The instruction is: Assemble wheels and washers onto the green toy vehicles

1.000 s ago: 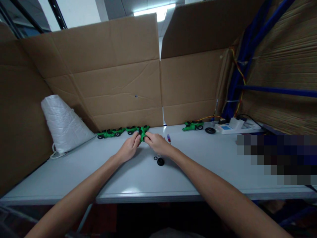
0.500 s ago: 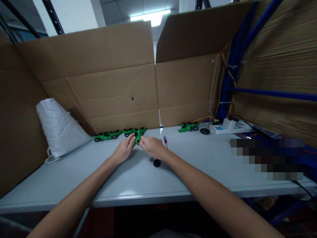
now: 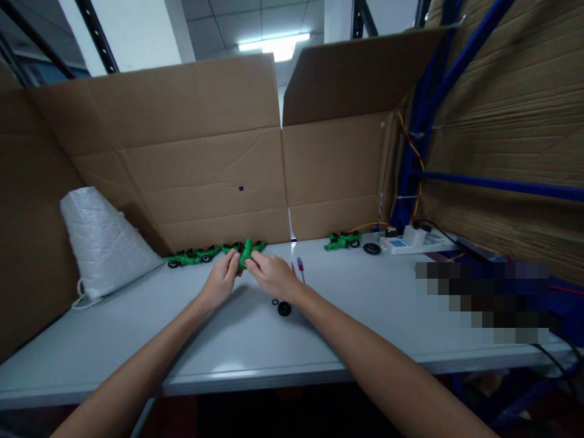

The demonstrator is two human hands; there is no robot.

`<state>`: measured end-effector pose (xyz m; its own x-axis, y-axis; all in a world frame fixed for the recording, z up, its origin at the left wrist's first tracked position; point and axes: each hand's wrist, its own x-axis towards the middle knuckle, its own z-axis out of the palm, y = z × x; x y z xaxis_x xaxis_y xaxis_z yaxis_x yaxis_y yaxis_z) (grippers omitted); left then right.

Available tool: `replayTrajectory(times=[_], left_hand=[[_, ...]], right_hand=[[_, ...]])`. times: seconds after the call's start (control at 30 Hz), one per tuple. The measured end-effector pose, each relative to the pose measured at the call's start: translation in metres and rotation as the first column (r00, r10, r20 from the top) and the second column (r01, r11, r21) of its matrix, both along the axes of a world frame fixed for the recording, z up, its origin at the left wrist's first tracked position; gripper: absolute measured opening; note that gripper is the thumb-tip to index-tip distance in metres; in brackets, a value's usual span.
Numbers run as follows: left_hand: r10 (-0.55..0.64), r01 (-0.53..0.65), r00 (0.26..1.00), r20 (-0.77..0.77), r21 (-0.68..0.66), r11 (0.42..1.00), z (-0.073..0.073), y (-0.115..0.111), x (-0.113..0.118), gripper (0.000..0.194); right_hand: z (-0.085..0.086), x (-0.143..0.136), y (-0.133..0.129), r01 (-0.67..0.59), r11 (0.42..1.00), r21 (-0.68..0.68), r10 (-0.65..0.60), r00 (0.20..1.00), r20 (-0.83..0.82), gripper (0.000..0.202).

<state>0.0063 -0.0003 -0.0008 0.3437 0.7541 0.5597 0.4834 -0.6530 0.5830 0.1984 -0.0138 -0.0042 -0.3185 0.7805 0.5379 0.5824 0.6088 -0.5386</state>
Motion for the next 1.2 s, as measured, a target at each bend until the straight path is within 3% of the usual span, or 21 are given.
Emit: replayTrajectory(times=[0.1, 0.17, 0.23, 0.33, 0.6, 0.83, 0.97, 1.2], left_hand=[[0.0, 0.0, 1.0, 0.004, -0.023, 1.0, -0.003, 0.001, -0.001, 0.037], [0.012, -0.012, 1.0, 0.015, -0.026, 1.0, -0.004, 0.001, -0.001, 0.039], [0.024, -0.023, 0.999, 0.025, -0.022, 0.999, -0.003, 0.001, -0.001, 0.041], [0.031, -0.031, 0.999, 0.009, -0.024, 0.999, -0.001, -0.001, -0.002, 0.044], [0.027, -0.028, 0.999, -0.038, -0.018, 0.999, -0.005, 0.003, -0.004, 0.044], [0.022, -0.031, 0.997, -0.074, -0.11, 0.993, -0.008, 0.002, -0.003, 0.048], [-0.007, -0.001, 0.999, -0.054, -0.159, 0.987, -0.01, 0.003, -0.003, 0.047], [-0.056, 0.056, 0.998, 0.006, -0.2, 0.978, -0.012, 0.007, -0.003, 0.047]], right_hand=[[-0.006, -0.007, 0.004, -0.108, 0.992, -0.069, 0.092, 0.975, -0.203, 0.036], [-0.009, -0.015, 0.007, -0.216, 0.963, -0.161, 0.137, 0.907, -0.398, 0.041], [-0.012, -0.023, 0.01, -0.302, 0.923, -0.24, 0.123, 0.819, -0.56, 0.044], [-0.014, -0.03, 0.013, -0.346, 0.895, -0.283, 0.088, 0.758, -0.647, 0.047], [-0.026, -0.026, 0.021, -0.292, 0.929, -0.226, 0.126, 0.826, -0.549, 0.049], [-0.019, -0.011, 0.018, -0.169, 0.968, -0.185, 0.109, 0.949, -0.295, 0.046], [-0.019, -0.002, 0.021, -0.216, 0.95, -0.225, 0.167, 0.962, -0.219, 0.043], [-0.02, 0.0, 0.023, -0.29, 0.921, -0.259, 0.216, 0.936, -0.279, 0.04]])
